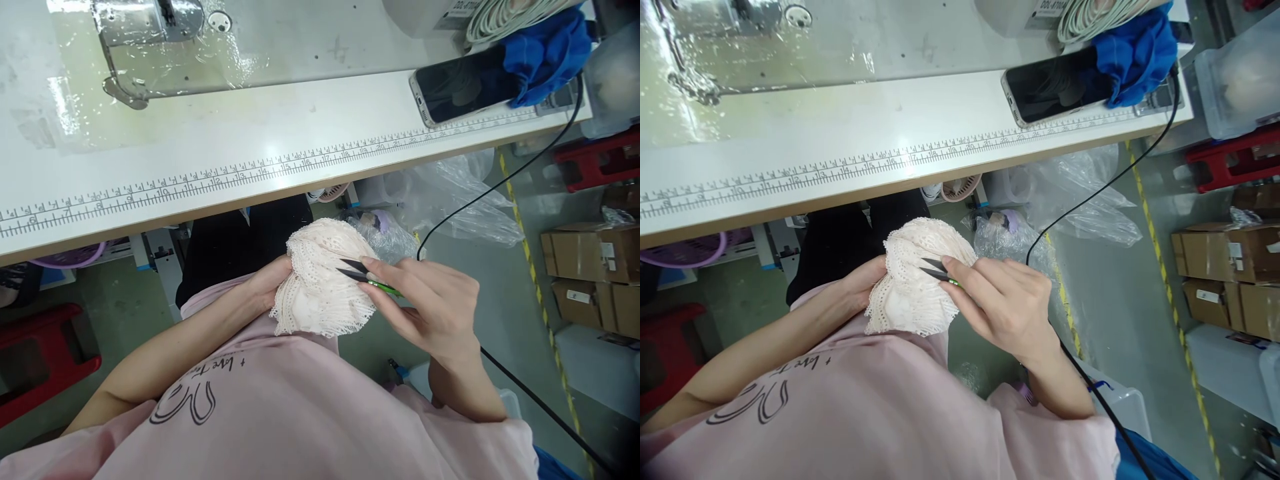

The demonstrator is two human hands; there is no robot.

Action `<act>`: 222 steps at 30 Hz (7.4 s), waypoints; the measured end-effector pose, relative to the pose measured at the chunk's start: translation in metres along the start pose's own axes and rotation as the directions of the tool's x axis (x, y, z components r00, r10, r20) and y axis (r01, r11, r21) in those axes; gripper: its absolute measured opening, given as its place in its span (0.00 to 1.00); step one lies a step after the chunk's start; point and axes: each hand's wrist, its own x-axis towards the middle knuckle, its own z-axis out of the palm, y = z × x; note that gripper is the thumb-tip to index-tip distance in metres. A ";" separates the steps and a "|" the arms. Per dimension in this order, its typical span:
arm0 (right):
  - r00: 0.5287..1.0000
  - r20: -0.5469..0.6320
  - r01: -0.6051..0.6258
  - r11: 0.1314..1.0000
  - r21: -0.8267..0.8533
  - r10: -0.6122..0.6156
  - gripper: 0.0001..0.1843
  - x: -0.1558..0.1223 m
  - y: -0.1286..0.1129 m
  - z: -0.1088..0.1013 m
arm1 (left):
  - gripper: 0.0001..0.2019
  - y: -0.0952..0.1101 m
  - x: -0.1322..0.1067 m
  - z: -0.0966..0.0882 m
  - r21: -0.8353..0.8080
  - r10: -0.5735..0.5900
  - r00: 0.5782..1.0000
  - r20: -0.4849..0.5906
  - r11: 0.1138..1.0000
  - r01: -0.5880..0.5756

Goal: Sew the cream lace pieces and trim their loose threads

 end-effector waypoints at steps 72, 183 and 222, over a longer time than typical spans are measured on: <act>0.842 0.207 -0.537 0.742 0.402 0.498 0.09 0.011 -0.005 0.017 | 0.18 -0.005 -0.003 -0.004 0.121 0.338 0.940 -0.050 0.936 -0.330; 0.927 -0.018 -0.358 0.898 0.256 0.375 0.07 0.011 0.006 0.022 | 0.08 -0.004 -0.005 0.000 0.010 0.068 0.997 -0.023 0.998 -0.068; 0.956 0.246 0.164 0.987 0.000 -0.159 0.06 0.017 -0.002 0.003 | 0.13 0.001 -0.002 -0.006 -0.016 0.185 0.982 -0.045 0.983 -0.186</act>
